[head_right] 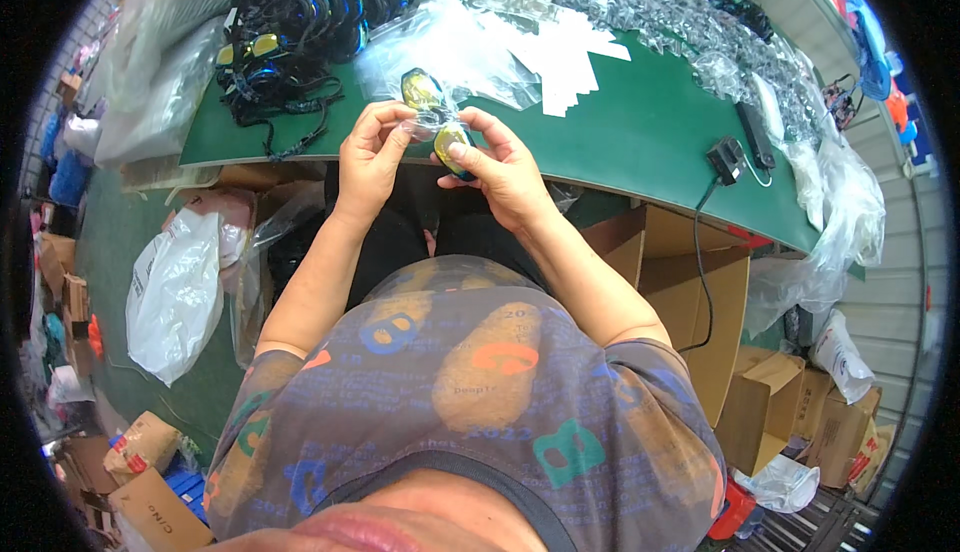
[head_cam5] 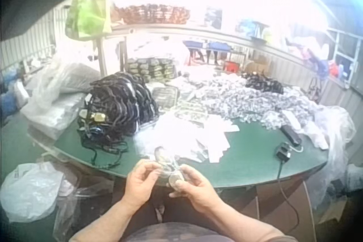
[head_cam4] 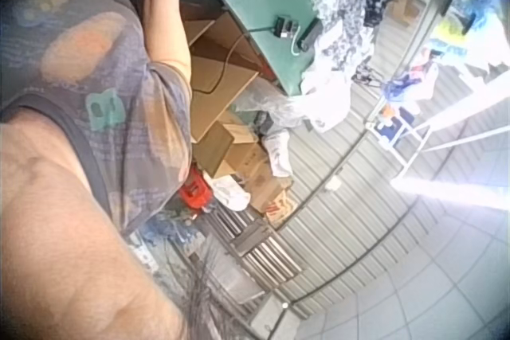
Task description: Packaging individual swimming goggles into plastic bags and organizing them into a storage bin.
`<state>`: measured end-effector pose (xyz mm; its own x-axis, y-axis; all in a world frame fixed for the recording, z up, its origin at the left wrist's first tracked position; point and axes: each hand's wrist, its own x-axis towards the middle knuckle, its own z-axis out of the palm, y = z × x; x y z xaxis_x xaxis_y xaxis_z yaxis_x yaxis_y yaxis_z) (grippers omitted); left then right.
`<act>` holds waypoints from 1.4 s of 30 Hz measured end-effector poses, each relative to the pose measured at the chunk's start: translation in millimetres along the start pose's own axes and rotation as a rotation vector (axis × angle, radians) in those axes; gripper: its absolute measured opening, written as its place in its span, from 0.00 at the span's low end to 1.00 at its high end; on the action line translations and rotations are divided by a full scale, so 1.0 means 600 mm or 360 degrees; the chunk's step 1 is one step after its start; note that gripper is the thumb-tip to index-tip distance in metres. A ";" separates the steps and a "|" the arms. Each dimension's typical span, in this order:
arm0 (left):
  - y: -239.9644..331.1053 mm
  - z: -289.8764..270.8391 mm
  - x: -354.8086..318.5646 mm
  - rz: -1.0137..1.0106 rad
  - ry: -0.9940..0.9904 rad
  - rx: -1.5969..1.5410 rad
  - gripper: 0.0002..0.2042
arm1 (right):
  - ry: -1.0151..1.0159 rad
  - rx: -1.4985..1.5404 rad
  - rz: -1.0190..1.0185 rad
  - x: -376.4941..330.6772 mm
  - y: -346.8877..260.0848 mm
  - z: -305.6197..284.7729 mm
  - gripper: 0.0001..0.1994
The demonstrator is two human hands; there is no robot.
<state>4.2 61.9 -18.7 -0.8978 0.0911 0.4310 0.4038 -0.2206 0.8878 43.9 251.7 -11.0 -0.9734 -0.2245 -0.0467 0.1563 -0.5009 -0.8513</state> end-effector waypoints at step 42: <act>0.093 0.005 -0.022 0.0797 -0.0126 0.1109 0.14 | 0.0021 -0.1562 -0.1562 0.004 -0.057 0.070 0.06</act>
<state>39.3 51.0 25.6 -0.5805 0.2151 0.7854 0.7881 0.3911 0.4754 43.2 233.2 39.8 -0.6175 -0.1156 0.7780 -0.7606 0.3397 -0.5532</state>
